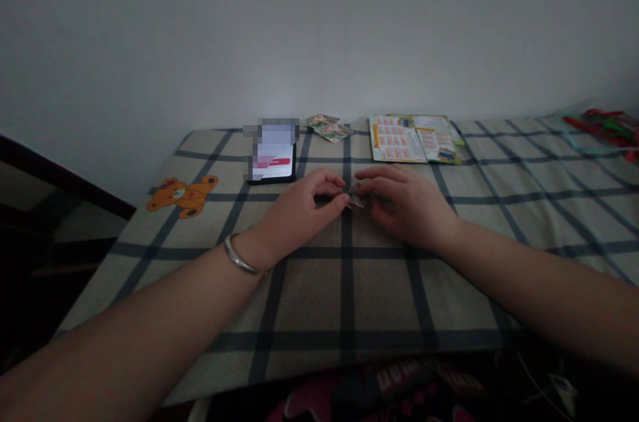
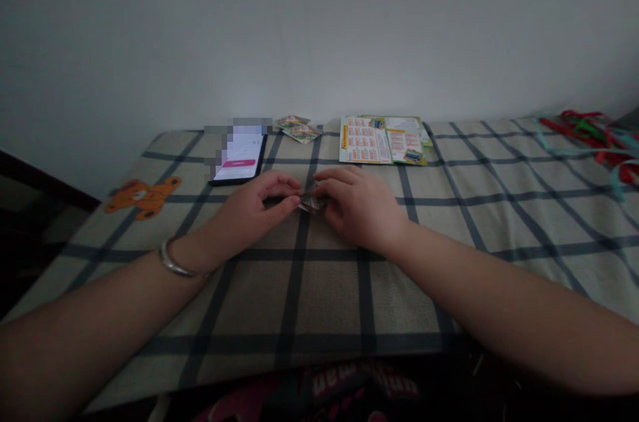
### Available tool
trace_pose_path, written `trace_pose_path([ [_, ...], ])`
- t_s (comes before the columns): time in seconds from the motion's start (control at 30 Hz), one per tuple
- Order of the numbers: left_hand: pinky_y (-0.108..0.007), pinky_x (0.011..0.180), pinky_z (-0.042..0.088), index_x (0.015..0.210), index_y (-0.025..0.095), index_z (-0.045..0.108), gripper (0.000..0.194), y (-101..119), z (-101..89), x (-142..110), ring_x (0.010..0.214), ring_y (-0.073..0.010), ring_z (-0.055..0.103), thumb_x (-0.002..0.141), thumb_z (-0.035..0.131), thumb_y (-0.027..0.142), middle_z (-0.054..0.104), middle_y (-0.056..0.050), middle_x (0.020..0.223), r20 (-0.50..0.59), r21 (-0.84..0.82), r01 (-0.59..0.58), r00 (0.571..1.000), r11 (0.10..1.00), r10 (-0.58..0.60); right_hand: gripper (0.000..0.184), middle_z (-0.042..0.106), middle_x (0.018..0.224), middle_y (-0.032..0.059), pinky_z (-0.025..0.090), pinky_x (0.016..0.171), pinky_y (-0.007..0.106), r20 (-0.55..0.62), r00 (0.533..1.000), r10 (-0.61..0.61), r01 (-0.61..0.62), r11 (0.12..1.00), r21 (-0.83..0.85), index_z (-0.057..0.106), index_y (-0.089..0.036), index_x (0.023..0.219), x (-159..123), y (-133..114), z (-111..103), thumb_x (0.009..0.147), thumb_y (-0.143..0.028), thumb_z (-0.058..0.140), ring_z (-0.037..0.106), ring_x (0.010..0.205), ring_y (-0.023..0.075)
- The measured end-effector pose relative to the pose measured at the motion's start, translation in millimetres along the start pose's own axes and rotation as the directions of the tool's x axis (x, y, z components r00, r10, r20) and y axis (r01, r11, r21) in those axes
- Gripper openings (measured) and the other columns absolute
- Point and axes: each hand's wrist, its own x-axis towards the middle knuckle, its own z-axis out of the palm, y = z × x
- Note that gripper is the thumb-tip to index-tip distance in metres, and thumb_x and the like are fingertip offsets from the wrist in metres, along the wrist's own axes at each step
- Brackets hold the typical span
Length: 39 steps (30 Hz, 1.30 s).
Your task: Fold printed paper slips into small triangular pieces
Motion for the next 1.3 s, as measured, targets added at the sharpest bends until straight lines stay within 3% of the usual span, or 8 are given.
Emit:
trace_pose_path([
  [0.27,-0.030,0.080,0.053,0.102,0.019,0.064,0.021,4,-0.5,2,0.087,-0.0160,0.069,0.089,0.054,0.033,0.073,-0.001,0.095,0.013,0.042,-0.004,1.000,0.999,0.003,0.022,0.071,0.114,0.0062,0.050,0.091,0.041,0.046,0.998,-0.037,0.039,0.998,-0.043,0.071,-0.021,0.098,1,-6,-3,0.079,-0.022,0.061,0.063,0.105,0.0261],
  [0.57,-0.034,0.083,0.046,0.089,0.020,0.068,0.018,7,-3.7,0,0.089,-0.0185,0.063,0.091,0.052,0.028,0.071,-0.001,0.089,0.033,0.345,-0.190,0.981,0.919,0.191,0.023,0.072,0.110,0.0039,0.051,0.087,0.039,0.079,0.996,-0.040,0.042,0.999,-0.024,0.074,-0.022,0.100,0,-4,-3,0.081,-0.024,0.061,0.063,0.101,0.0238],
  [0.83,-0.032,0.082,0.046,0.100,0.020,0.066,0.017,2,-3.4,1,0.090,-0.0169,0.063,0.092,0.050,0.022,0.070,0.000,0.096,0.054,0.355,-0.264,0.963,0.897,0.263,0.026,0.073,0.108,0.0044,0.051,0.086,0.037,0.134,0.990,-0.049,0.054,0.998,-0.038,0.075,-0.020,0.099,0,-4,-7,0.086,-0.037,0.060,0.064,0.099,0.0227],
  [1.0,-0.035,0.085,0.045,0.096,0.019,0.065,0.015,2,-2.6,0,0.092,-0.0188,0.061,0.093,0.051,0.021,0.069,-0.001,0.094,0.106,0.412,-0.378,0.923,0.829,0.369,0.023,0.073,0.106,0.0037,0.050,0.085,0.035,0.156,0.987,-0.031,0.046,0.994,-0.098,0.073,-0.020,0.099,1,-6,-7,0.086,-0.030,0.058,0.064,0.098,0.0220],
  [1.3,-0.035,0.085,0.046,0.095,0.018,0.064,0.015,5,-1.9,-1,0.088,-0.0184,0.062,0.095,0.050,0.023,0.070,-0.001,0.091,0.171,0.463,-0.465,0.882,0.754,0.439,0.021,0.073,0.093,0.0045,0.048,0.078,0.036,0.183,0.982,0.042,-0.004,0.980,-0.200,0.073,-0.020,0.094,1,-11,-10,0.080,-0.026,0.058,0.064,0.092,0.0242],
])
